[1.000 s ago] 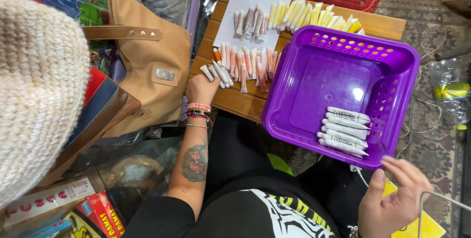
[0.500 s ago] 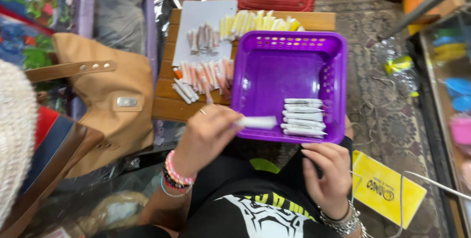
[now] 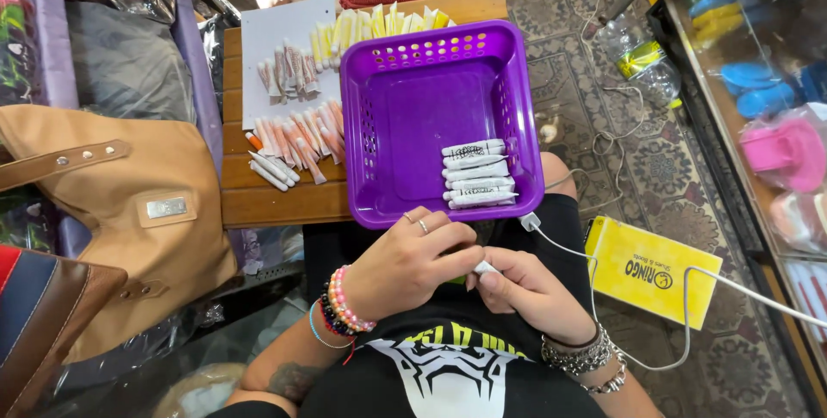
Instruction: Wrap small white tubes in protective sleeves and place them into a purple basket.
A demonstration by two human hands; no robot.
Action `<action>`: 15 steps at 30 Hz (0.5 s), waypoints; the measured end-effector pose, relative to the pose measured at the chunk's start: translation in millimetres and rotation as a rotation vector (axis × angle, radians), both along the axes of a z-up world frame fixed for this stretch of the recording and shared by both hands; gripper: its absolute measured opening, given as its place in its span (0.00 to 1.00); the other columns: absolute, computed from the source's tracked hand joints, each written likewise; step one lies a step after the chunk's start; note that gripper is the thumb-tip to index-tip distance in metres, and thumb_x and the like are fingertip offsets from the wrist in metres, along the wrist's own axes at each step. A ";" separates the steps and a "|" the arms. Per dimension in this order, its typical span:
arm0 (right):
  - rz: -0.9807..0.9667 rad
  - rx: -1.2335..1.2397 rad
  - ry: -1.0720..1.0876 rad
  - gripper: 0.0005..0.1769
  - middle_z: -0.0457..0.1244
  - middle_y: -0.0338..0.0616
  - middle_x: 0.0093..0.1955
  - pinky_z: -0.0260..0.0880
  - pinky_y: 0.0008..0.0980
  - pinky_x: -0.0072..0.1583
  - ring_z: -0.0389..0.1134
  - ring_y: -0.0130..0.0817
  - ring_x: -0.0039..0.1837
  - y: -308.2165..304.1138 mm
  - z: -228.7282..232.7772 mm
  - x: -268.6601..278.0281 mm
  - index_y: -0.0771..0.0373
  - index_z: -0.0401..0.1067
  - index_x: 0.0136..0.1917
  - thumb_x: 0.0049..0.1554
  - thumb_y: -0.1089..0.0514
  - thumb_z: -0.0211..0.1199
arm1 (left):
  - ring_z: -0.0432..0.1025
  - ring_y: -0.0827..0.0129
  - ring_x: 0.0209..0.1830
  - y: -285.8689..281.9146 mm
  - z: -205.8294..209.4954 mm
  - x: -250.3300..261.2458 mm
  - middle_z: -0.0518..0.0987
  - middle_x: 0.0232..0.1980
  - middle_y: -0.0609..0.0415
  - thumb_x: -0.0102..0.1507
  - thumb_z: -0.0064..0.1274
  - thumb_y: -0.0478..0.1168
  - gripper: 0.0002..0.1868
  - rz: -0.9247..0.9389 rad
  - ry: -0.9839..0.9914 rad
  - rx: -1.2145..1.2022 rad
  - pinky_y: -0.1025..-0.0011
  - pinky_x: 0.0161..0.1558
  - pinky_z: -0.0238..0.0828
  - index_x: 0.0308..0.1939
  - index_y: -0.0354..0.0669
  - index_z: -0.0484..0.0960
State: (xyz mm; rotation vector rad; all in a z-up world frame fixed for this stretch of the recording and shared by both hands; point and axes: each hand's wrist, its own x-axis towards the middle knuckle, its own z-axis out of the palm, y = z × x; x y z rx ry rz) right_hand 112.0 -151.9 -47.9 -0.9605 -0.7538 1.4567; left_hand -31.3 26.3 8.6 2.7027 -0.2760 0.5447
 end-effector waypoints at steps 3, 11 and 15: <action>-0.037 0.076 -0.522 0.17 0.55 0.33 0.31 0.56 0.24 0.37 0.53 0.23 0.33 3.1 5.0 2.8 0.60 0.69 0.46 0.66 0.46 0.50 | 0.65 0.60 0.32 -3.7 -1.1 6.6 0.74 0.43 0.51 0.71 0.39 0.36 0.09 0.064 -0.038 0.055 0.63 0.40 0.60 0.38 0.43 0.75; -0.391 0.300 -1.165 0.13 0.59 0.46 0.43 0.58 0.40 0.50 0.58 0.42 0.44 10.3 11.4 -8.7 0.65 0.68 0.53 0.67 0.55 0.47 | 0.66 0.59 0.32 -19.9 -10.0 7.5 0.73 0.37 0.51 0.72 0.40 0.39 0.17 0.271 -0.065 -0.369 0.61 0.43 0.60 0.29 0.38 0.70; -0.649 0.266 -1.133 0.08 0.67 0.47 0.50 0.65 0.40 0.62 0.65 0.45 0.54 9.5 15.8 -11.4 0.64 0.73 0.54 0.64 0.59 0.57 | 0.66 0.66 0.36 -21.4 3.5 3.1 0.72 0.38 0.51 0.74 0.35 0.42 0.21 0.372 -0.080 -0.804 0.68 0.41 0.63 0.28 0.37 0.70</action>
